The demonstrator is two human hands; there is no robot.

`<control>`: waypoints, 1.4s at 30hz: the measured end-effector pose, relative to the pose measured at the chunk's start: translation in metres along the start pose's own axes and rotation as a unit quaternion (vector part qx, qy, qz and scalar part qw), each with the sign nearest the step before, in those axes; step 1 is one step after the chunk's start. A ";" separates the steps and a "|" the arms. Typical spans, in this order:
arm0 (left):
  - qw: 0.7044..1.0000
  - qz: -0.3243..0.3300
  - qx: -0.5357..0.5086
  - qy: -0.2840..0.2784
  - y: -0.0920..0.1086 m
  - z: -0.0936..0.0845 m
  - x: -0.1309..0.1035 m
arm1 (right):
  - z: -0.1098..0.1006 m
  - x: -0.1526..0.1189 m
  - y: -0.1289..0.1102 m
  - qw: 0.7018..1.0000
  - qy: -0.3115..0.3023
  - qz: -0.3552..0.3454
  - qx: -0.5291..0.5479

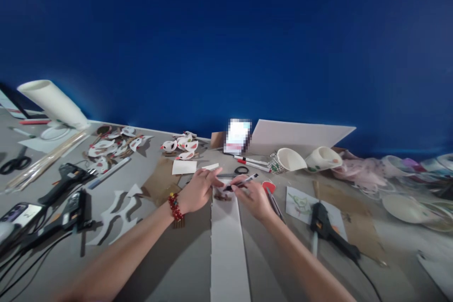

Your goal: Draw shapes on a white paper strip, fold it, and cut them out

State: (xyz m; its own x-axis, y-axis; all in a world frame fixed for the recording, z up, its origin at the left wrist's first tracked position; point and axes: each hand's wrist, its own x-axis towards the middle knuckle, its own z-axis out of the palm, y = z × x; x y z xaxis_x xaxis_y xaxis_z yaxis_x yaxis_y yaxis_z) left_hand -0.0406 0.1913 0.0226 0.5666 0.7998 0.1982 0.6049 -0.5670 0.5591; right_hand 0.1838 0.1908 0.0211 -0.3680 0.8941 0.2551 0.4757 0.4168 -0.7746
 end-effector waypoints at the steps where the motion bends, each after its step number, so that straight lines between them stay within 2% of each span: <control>1: 1.000 0.000 -0.010 0.001 -0.002 -0.001 0.000 | 0.004 0.001 -0.001 1.000 -0.006 -0.006 -0.003; 4: 0.999 -0.009 -0.033 0.001 -0.008 -0.002 0.000 | 0.014 0.004 -0.001 0.999 -0.021 -0.019 -0.015; 8: 0.998 -0.024 -0.054 0.001 -0.010 -0.003 0.001 | 0.022 0.004 0.004 0.998 -0.007 -0.048 -0.045; 13: 0.998 -0.023 -0.057 0.002 -0.011 -0.003 0.001 | 0.023 0.003 0.003 0.993 0.000 -0.093 -0.079; 22: 0.998 -0.021 -0.053 -0.015 -0.012 -0.004 0.001 | 0.022 0.006 -0.009 0.976 -0.033 -0.171 -0.131; 37: 0.999 -0.005 -0.047 -0.011 -0.019 0.001 0.002 | 0.024 0.009 -0.010 0.954 -0.098 -0.204 -0.197; 42: 0.998 -0.014 -0.050 -0.021 -0.018 0.000 0.002 | 0.024 0.009 -0.012 0.959 -0.091 -0.190 -0.190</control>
State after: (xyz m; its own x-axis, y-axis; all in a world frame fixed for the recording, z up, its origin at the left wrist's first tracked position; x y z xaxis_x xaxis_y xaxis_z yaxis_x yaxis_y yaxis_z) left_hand -0.0499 0.2030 0.0128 0.5750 0.8045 0.1488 0.5623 -0.5207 0.6423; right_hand 0.1561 0.1904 0.0189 -0.6897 0.6369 0.3445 0.5232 0.7672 -0.3709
